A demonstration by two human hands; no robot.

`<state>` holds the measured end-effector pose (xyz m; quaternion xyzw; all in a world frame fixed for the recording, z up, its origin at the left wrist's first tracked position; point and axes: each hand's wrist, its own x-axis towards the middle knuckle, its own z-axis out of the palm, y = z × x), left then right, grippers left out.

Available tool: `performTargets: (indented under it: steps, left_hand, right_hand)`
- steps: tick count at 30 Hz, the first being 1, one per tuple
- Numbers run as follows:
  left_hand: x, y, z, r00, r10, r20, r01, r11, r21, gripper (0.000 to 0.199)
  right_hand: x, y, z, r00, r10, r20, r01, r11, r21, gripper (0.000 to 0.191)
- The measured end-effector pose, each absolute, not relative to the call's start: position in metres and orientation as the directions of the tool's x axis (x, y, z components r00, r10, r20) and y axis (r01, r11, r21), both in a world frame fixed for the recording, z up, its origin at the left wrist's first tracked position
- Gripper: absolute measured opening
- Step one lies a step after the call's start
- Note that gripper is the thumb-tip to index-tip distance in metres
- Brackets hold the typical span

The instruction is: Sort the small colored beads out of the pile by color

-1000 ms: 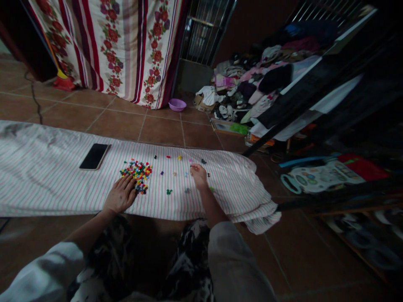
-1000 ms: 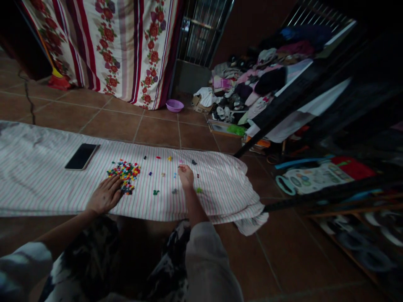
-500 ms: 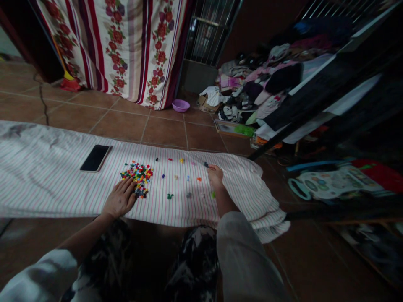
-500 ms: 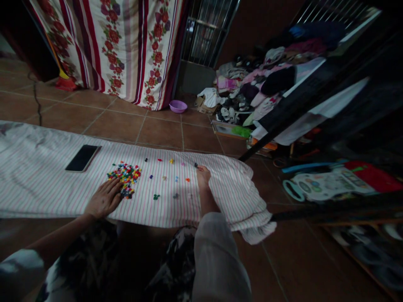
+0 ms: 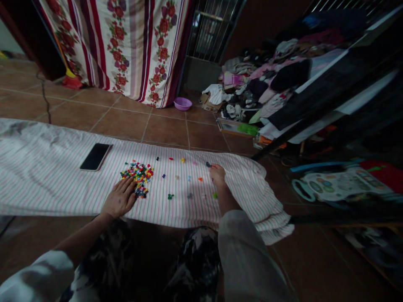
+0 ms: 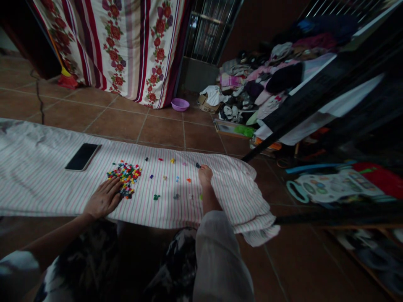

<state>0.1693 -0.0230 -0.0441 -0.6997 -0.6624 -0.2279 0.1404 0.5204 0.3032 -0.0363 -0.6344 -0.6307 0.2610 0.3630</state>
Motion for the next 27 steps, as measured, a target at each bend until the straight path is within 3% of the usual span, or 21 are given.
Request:
performTargets:
  steps: [4,12,18,23,27]
  left_hand:
    - [0.169,-0.023,-0.044,0.007,0.868,0.497,0.99,-0.077,0.121,0.044]
    - [0.169,-0.023,-0.046,-0.007,0.871,0.492,0.988,-0.071,0.139,0.045]
    - [0.171,-0.024,-0.041,-0.051,0.895,0.443,0.981,-0.037,0.189,0.047]
    - [0.172,-0.024,-0.038,-0.068,0.91,0.408,0.979,-0.018,0.202,0.046]
    - [0.172,-0.024,-0.038,-0.081,0.911,0.404,0.979,-0.004,0.205,0.045]
  right_hand:
    - [0.523,0.305,-0.038,0.181,0.98,0.079,0.576,-0.04,-0.816,0.027]
    - [0.518,0.298,-0.032,0.154,0.988,-0.013,0.423,-0.078,-0.903,0.037]
    - [0.518,0.291,-0.022,0.159,0.987,0.019,0.502,-0.064,-0.862,0.034]
    - [0.498,0.265,-0.003,-0.009,0.987,0.158,0.561,0.135,-0.817,0.029]
    - [0.454,0.212,0.004,-0.241,0.958,0.153,0.499,0.258,-0.828,0.028]
